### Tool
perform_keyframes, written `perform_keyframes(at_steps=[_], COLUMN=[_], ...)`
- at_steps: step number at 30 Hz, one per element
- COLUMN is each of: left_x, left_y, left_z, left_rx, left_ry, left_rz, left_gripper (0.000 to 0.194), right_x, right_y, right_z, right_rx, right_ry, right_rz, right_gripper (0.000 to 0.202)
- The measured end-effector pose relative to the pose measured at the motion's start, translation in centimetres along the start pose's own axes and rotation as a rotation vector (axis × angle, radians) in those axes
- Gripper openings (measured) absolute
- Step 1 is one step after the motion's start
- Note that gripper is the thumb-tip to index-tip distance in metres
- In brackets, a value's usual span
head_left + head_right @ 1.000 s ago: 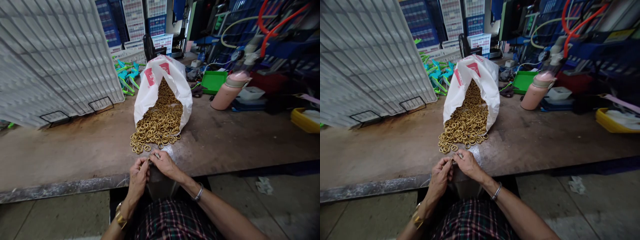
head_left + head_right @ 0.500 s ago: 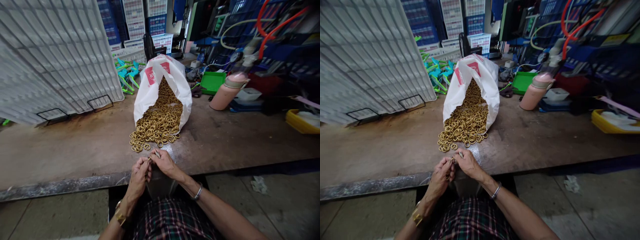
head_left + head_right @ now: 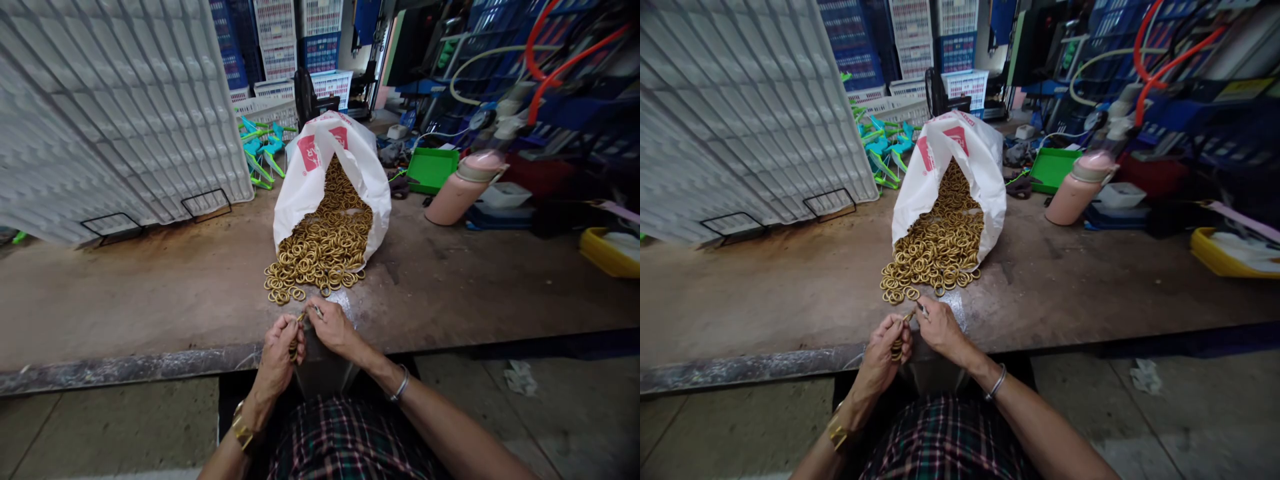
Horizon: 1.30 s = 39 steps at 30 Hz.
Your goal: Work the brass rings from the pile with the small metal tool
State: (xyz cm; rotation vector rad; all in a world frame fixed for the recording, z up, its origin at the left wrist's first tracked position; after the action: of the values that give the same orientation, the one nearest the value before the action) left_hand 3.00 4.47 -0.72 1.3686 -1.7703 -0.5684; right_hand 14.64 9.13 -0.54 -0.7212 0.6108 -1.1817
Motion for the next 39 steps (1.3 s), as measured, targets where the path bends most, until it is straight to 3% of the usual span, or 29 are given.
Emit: perform_keyframes(at_steps=[7,14,19,23,28,31,39], left_x=[0.2,0.2,1.5,2.4,1.8,1.5,1.4], left_y=[-0.1,-0.1,0.6,0.8,0.2,0.1,1.0], left_z=[0.1,0.3,-0.1,-0.8,-0.2,0.4,0.8], left_rx=[-0.061,-0.175,-0.228,-0.029,0.226,0.276,0.353], left_ry=[-0.016,0.003,-0.010,-0.080,0.026,0.063,0.023], left_rz=[-0.041,-0.059,-0.051,0.048,0.123,0.150,0.185], left_gripper=[0.024,0.026,0.025,0.022,0.027,0.025,0.023], right_x=[1.0,1.1,0.4,-0.5,-2.0,-2.8,-3.1], right_y=[-0.3,-1.0,-0.4,0.0,-0.2,-0.6,-0.6], right_z=[-0.2,0.0,0.2,0.3,-0.2,-0.7,-0.9], right_rx=[0.391,0.485,0.599,0.638,0.623,0.657,0.677], right_ry=[-0.095,-0.177,-0.211,-0.186,-0.010,-0.014,-0.040], right_rz=[0.137,0.142,0.092,0.019,-0.063,-0.056,-0.034], right_gripper=[0.018,0.021,0.026,0.027,0.021,0.022,0.019])
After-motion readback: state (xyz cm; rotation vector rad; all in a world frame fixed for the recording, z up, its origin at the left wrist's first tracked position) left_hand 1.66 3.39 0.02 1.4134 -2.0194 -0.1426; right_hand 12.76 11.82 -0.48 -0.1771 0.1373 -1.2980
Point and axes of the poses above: each hand's wrist, its own x-axis away from the middle knuckle, its own z-axis out of the back of the hand, y = z × x, the point moved 2 cm from there along -x, towards the middle knuckle, and after that the axes turned 9 degrees about x, right-handed, at the moved point
